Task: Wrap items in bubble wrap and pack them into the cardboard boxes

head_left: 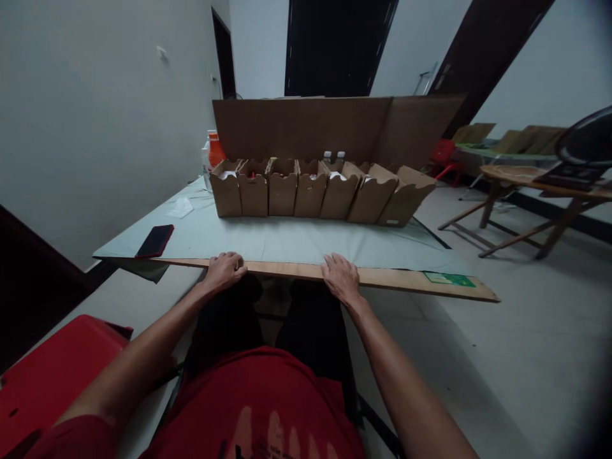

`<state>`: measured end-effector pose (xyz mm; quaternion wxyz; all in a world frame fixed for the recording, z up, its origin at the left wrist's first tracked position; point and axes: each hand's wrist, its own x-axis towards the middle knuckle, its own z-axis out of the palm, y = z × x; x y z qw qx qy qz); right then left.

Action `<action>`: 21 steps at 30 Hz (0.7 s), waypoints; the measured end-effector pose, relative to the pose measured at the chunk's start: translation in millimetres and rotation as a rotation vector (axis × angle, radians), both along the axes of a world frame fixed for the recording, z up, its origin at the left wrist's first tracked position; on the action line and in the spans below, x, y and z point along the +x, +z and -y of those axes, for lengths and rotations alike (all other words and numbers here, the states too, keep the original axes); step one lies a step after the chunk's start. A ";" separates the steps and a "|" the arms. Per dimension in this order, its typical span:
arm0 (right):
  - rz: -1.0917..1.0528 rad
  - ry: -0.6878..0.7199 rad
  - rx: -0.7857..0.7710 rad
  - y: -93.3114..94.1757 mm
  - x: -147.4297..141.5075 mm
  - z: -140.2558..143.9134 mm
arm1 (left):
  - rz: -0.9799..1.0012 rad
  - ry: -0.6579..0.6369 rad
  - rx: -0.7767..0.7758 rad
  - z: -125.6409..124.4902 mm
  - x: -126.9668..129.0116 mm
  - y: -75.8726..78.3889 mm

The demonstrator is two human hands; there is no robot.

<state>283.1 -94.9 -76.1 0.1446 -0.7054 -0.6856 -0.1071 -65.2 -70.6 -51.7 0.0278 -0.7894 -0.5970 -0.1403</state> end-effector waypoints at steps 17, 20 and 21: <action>-0.295 0.408 -0.360 44.4 44.9 36.2 | 0.079 -0.517 -0.094 -139.3 221.1 20.8; -0.478 0.467 -0.493 79.1 86.0 19.9 | 0.086 -0.548 -0.097 -160.2 255.8 11.8; -0.513 0.429 -0.489 94.5 103.7 10.6 | 0.086 -0.560 -0.097 -163.3 263.0 7.7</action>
